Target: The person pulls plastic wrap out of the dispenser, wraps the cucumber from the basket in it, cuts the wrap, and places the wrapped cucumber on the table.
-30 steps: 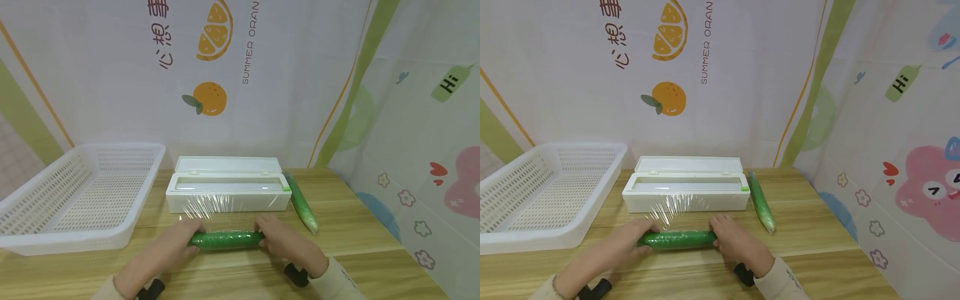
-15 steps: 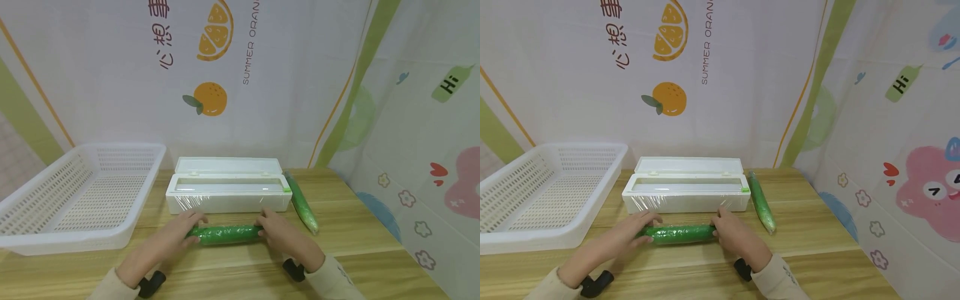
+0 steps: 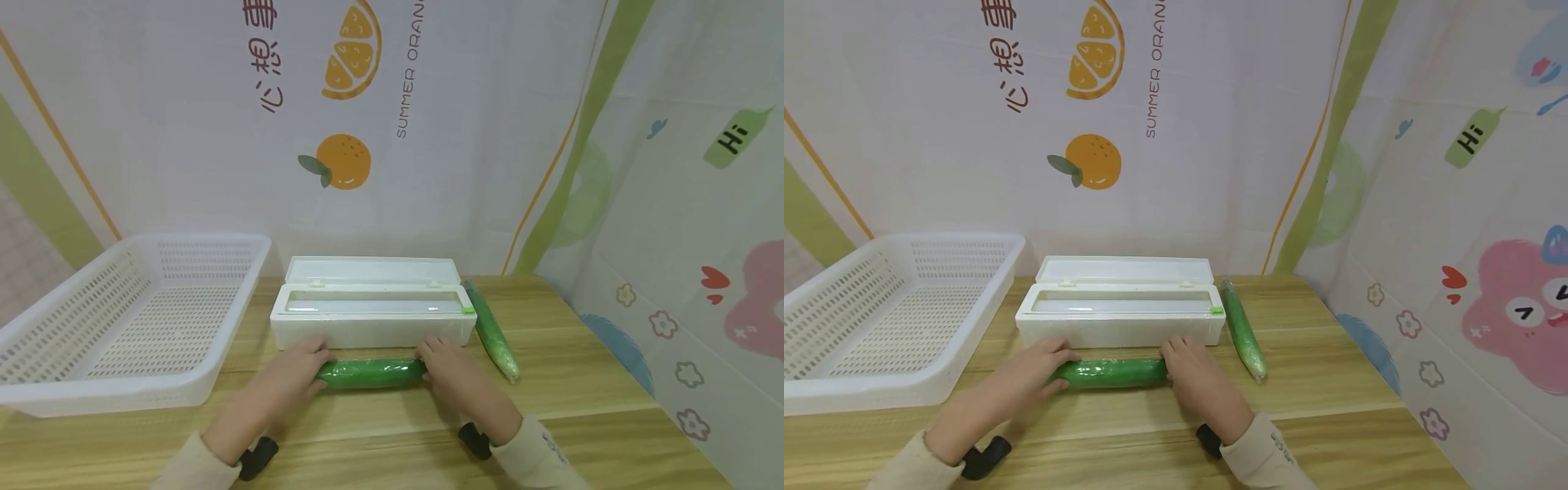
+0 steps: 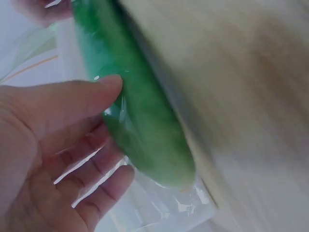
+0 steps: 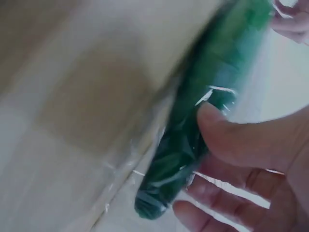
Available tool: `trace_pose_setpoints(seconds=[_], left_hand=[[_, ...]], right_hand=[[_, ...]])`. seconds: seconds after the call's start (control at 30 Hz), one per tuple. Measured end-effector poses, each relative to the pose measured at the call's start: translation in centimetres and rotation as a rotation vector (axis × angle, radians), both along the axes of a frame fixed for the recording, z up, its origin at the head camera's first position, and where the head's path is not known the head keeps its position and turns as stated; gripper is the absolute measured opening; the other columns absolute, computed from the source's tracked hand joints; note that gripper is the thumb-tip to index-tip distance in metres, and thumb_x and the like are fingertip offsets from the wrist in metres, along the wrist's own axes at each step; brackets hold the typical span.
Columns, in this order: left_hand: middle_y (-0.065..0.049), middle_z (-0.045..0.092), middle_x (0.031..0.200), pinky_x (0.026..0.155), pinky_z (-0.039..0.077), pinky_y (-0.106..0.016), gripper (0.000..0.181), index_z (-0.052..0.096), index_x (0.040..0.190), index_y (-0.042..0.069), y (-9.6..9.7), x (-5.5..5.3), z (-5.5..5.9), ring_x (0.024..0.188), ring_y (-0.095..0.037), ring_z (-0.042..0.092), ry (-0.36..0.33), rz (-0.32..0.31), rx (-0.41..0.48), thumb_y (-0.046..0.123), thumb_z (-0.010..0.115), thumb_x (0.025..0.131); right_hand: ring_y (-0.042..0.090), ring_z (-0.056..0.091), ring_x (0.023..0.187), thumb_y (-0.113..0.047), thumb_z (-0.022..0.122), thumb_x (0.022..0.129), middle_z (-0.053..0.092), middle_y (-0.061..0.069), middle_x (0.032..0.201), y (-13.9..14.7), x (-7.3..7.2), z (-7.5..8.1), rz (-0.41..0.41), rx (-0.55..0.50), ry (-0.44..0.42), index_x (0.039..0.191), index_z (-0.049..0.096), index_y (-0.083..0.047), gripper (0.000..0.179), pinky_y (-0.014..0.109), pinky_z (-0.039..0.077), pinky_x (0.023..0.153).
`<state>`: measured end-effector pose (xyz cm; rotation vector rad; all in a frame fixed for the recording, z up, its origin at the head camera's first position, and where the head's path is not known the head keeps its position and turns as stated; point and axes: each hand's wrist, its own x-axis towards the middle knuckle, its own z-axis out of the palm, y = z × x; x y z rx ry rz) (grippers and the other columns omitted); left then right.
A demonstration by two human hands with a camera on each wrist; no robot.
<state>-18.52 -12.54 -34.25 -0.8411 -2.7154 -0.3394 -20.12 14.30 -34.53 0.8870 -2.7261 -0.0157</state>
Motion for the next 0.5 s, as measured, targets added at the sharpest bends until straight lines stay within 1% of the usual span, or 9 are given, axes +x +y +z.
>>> trace_pose_setpoints(seconds=[0.07,0.1,0.17,0.3,0.33,0.5], left_hand=[[-0.004,0.056,0.1,0.084,0.051,-0.037,0.034,0.065,0.105,0.0,0.1,0.0,-0.1,0.095,-0.02,0.055,0.002,0.002,-0.006,0.012,0.075,0.074],[-0.005,0.057,0.102,0.085,0.051,-0.038,0.036,0.064,0.107,0.0,0.1,0.0,-0.2,0.096,-0.021,0.056,0.004,0.006,-0.001,0.011,0.074,0.074],[-0.006,0.058,0.102,0.086,0.05,-0.039,0.035,0.062,0.105,0.001,0.1,-0.1,-0.3,0.097,-0.022,0.057,0.024,0.011,0.015,0.008,0.074,0.074],[-0.006,0.06,0.103,0.087,0.05,-0.038,0.033,0.058,0.102,0.007,0.2,-0.3,-0.7,0.099,-0.023,0.057,0.084,0.023,0.038,0.003,0.073,0.073],[-0.005,0.06,0.101,0.085,0.05,-0.038,0.032,0.058,0.101,0.008,0.2,-0.4,-0.8,0.097,-0.022,0.057,0.095,0.028,0.042,0.002,0.072,0.073],[-0.002,0.052,0.098,0.076,0.052,-0.033,0.03,0.06,0.099,0.007,0.5,-0.7,-1.1,0.09,-0.017,0.054,0.096,0.06,0.075,-0.002,0.07,0.073]], right_hand=[[0.017,0.051,0.083,-0.013,0.072,0.079,0.053,0.001,0.088,-0.2,-0.2,-0.3,-0.015,0.019,0.013,0.098,0.055,-0.007,0.026,0.03,0.047,0.074],[0.017,0.051,0.084,-0.014,0.073,0.079,0.053,0.001,0.089,-0.3,-0.3,-0.4,-0.025,0.025,0.014,0.098,0.053,-0.008,0.028,0.03,0.047,0.074],[0.017,0.052,0.084,-0.015,0.073,0.078,0.054,0.001,0.09,-0.4,-0.5,-0.7,-0.046,0.031,0.014,0.098,0.052,-0.009,0.03,0.03,0.048,0.074],[0.017,0.054,0.085,-0.013,0.073,0.078,0.057,0.001,0.091,-0.6,-0.9,-0.9,-0.079,-0.002,-0.001,0.098,0.053,-0.01,0.028,0.03,0.049,0.074],[0.018,0.055,0.086,-0.013,0.073,0.078,0.058,0.002,0.092,-0.6,-1.0,-0.9,-0.083,-0.016,-0.002,0.097,0.053,-0.01,0.028,0.031,0.049,0.074],[0.018,0.052,0.084,-0.011,0.073,0.078,0.05,0.003,0.09,-0.6,-1.5,-1.0,-0.1,-0.079,-0.02,0.095,0.057,-0.006,0.024,0.032,0.049,0.068]])
